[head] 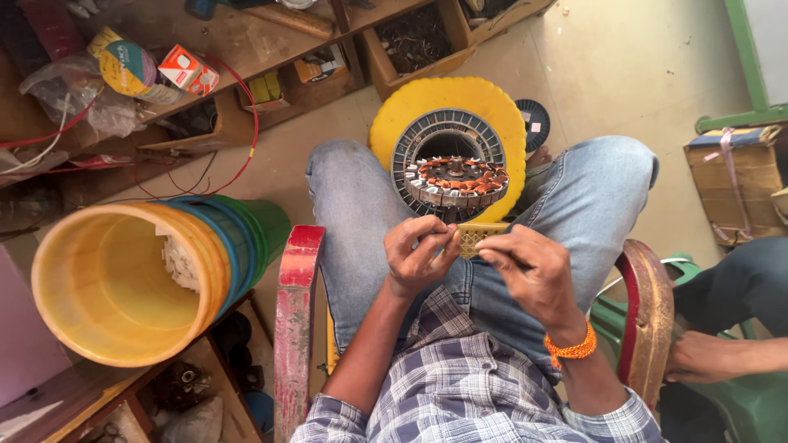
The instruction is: The person sits on a chair with an electric motor armature on their lap and fits copper wire coils into the armature slots by hand, pressing and adjusting the windings. They turn the armature to reach different sides and continue seating the coils around it.
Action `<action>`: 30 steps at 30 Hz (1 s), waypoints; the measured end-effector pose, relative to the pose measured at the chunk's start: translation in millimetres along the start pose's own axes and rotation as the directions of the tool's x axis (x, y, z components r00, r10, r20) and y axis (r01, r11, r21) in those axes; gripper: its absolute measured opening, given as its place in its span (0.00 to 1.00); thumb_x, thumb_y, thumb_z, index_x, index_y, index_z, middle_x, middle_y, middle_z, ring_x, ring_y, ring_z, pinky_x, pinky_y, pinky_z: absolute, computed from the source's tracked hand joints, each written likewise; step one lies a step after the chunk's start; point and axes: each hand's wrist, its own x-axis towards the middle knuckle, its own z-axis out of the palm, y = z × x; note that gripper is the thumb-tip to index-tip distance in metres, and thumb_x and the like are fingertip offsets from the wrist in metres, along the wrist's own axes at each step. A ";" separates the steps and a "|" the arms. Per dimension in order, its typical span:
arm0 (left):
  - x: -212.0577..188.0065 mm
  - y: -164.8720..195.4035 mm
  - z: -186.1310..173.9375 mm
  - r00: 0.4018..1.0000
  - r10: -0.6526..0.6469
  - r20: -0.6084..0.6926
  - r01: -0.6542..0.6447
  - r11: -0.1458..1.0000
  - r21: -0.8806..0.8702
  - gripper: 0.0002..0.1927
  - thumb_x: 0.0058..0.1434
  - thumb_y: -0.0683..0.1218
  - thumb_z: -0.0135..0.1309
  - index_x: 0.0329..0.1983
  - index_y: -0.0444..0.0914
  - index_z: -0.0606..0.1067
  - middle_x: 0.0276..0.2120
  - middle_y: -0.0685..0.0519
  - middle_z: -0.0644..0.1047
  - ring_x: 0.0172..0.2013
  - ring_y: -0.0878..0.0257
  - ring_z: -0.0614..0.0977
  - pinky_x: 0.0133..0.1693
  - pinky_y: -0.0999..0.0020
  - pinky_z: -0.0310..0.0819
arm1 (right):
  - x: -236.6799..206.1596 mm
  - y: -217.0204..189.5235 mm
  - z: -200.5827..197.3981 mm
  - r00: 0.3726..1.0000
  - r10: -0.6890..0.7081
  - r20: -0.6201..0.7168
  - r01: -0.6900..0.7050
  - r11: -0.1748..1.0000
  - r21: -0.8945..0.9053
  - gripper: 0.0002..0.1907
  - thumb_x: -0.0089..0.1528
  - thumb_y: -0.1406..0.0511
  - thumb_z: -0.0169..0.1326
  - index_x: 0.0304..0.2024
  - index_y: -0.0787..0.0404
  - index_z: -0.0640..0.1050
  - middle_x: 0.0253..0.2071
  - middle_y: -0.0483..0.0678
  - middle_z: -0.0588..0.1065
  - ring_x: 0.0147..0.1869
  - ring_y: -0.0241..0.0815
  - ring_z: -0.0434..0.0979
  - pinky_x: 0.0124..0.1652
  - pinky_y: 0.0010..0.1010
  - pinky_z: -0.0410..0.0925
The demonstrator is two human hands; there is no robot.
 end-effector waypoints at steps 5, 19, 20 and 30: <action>-0.2 0.8 6.9 0.989 -0.134 -0.061 0.128 0.988 -0.089 0.11 0.54 0.34 0.67 0.31 0.35 0.75 0.38 0.52 0.75 0.26 0.67 0.77 0.28 0.71 0.74 | 35.8 -7.3 -4.5 0.999 -0.043 -0.001 0.043 0.999 0.007 0.04 0.63 0.71 0.62 0.41 0.66 0.82 0.34 0.49 0.81 0.33 0.35 0.81 0.33 0.25 0.71; 11.2 21.0 23.6 0.893 -0.423 -0.156 0.399 0.902 -0.166 0.07 0.58 0.34 0.65 0.36 0.35 0.78 0.42 0.53 0.73 0.26 0.74 0.74 0.29 0.76 0.70 | 99.9 9.6 -7.0 0.994 0.106 0.026 -0.107 0.993 0.044 0.05 0.66 0.71 0.62 0.44 0.68 0.83 0.33 0.45 0.80 0.33 0.25 0.72 0.32 0.20 0.65; 14.9 23.9 22.5 0.886 -0.440 -0.145 0.417 0.894 -0.166 0.07 0.58 0.35 0.65 0.36 0.35 0.78 0.42 0.53 0.73 0.27 0.73 0.75 0.29 0.75 0.71 | 101.2 13.0 -10.3 0.994 0.108 0.009 -0.109 0.991 0.075 0.05 0.66 0.70 0.62 0.44 0.67 0.83 0.34 0.43 0.80 0.34 0.23 0.72 0.32 0.19 0.65; 72.7 -6.2 -16.7 0.924 0.115 0.366 -0.135 0.990 0.028 0.27 0.58 0.44 0.68 0.61 0.43 0.75 0.52 0.57 0.78 0.52 0.58 0.78 0.56 0.61 0.73 | 73.9 30.2 -25.4 0.971 0.236 -0.029 -0.220 0.938 0.267 0.06 0.65 0.71 0.62 0.43 0.68 0.82 0.29 0.35 0.76 0.30 0.18 0.65 0.29 0.14 0.57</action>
